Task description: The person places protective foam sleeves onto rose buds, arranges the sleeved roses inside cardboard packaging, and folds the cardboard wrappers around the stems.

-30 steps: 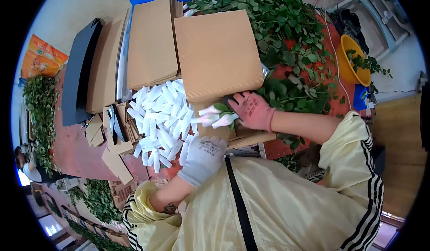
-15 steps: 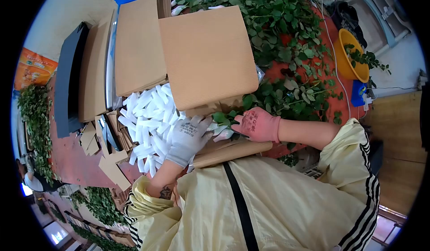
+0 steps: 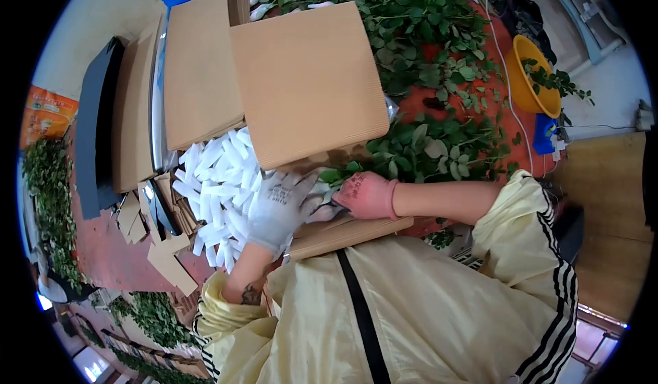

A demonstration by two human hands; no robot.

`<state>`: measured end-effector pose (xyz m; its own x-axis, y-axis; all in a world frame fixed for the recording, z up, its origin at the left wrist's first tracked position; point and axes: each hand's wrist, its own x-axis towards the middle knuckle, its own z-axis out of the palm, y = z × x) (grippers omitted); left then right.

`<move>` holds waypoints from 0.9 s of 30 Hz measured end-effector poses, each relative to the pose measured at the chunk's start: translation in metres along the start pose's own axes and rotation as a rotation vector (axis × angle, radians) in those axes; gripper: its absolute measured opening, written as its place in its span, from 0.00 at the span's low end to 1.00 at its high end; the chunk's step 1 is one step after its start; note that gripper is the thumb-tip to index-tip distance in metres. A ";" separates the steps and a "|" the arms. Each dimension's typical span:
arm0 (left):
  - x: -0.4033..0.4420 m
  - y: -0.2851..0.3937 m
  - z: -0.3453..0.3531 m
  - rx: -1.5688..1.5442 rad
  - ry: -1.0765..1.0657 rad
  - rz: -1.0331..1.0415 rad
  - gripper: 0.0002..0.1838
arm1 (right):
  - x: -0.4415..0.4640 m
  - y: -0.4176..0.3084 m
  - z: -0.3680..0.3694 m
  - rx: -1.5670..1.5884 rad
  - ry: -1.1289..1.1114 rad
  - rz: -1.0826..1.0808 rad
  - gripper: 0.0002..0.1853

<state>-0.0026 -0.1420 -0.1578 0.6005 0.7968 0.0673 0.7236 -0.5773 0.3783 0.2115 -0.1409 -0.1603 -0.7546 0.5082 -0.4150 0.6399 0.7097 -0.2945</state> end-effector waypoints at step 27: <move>-0.028 -0.007 0.002 -0.223 0.124 -0.040 0.14 | -0.019 0.000 -0.032 -0.123 0.096 -0.098 0.08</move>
<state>-0.0238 -0.1601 -0.1645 0.5170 0.8417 0.1557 0.6448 -0.5025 0.5760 0.2216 -0.1348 -0.1246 -0.8268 0.4733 -0.3039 0.5441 0.8098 -0.2193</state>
